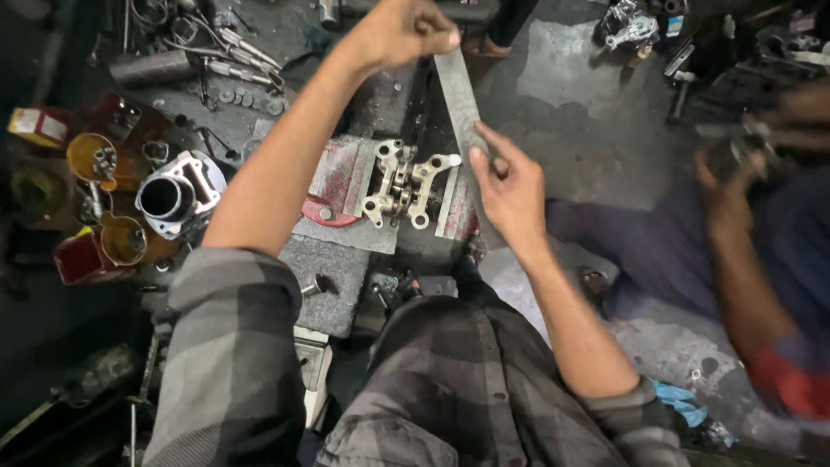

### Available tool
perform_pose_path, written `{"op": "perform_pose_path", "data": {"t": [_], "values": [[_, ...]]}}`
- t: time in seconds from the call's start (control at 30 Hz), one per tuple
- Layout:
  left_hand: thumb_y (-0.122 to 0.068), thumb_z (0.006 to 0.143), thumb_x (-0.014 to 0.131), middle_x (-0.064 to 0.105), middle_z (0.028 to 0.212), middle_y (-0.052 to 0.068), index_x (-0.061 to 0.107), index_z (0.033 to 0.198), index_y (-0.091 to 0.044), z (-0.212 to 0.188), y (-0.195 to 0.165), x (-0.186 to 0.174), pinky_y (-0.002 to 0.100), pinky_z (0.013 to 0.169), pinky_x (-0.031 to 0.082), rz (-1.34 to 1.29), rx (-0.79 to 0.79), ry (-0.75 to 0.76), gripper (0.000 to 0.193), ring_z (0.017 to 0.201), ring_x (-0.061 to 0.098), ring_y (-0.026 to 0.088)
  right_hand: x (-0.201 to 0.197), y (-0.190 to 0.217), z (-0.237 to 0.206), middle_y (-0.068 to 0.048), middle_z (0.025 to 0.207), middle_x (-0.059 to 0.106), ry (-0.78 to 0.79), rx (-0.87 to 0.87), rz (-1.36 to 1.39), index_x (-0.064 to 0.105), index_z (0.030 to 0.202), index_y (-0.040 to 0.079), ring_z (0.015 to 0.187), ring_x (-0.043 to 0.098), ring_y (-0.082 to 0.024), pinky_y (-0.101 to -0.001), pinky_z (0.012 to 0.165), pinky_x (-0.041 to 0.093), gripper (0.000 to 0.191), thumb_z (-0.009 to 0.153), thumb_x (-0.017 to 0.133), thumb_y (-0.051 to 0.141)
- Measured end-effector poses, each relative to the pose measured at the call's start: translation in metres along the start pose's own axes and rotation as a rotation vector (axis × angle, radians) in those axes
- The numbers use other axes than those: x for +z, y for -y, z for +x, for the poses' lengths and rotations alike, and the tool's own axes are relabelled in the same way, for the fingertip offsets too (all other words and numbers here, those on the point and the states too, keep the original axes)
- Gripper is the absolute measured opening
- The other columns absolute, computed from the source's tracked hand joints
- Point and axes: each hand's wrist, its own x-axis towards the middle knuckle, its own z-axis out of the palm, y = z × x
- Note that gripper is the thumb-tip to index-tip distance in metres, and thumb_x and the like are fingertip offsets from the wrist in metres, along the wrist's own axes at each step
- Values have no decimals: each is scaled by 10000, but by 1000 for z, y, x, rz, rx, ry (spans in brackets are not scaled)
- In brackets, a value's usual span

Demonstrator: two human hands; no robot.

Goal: The person works on a small engine component clamped in a bench vise. They hold a punch or pin against the part and strike it with a hammer, then pick up a flat file and file the edge of a metal piece, then resume hammering the component in the vise.

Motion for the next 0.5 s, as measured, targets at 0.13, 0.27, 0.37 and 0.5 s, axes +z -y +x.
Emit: {"op": "perform_pose_path", "data": {"t": [0.13, 0.27, 0.37, 0.5], "values": [[-339, 947, 792, 796, 942, 78, 794, 1077, -73, -32, -16, 19, 341, 759, 588, 142, 16, 53, 297, 816, 741, 166, -15, -8, -40, 97, 709, 429, -6, 26, -114, 665, 1372, 77, 617, 320, -32, -229, 511, 271, 376, 1006, 683, 158], [-347, 936, 783, 790, 930, 75, 798, 1078, -88, -74, -15, 53, 345, 748, 585, 134, 34, 103, 296, 818, 744, 166, -19, -27, -99, 64, 767, 509, 6, 115, -95, 678, 1363, 45, 685, 382, -35, -229, 571, 319, 383, 994, 696, 148], [-332, 957, 778, 787, 936, 81, 778, 1094, -59, -69, 6, 51, 353, 747, 592, 82, 99, 74, 305, 824, 742, 168, -9, -29, -81, 94, 997, 661, -2, 29, -1, 637, 1383, 25, 872, 541, 4, -196, 730, 476, 366, 1041, 670, 152], [-353, 1022, 757, 790, 968, 61, 774, 1131, -65, -1, 24, 14, 339, 768, 587, 37, 36, -15, 308, 845, 727, 141, 3, -16, -1, 74, 734, 447, -41, -58, -169, 685, 1362, 63, 641, 332, -47, -241, 525, 294, 362, 1012, 706, 152]]}}
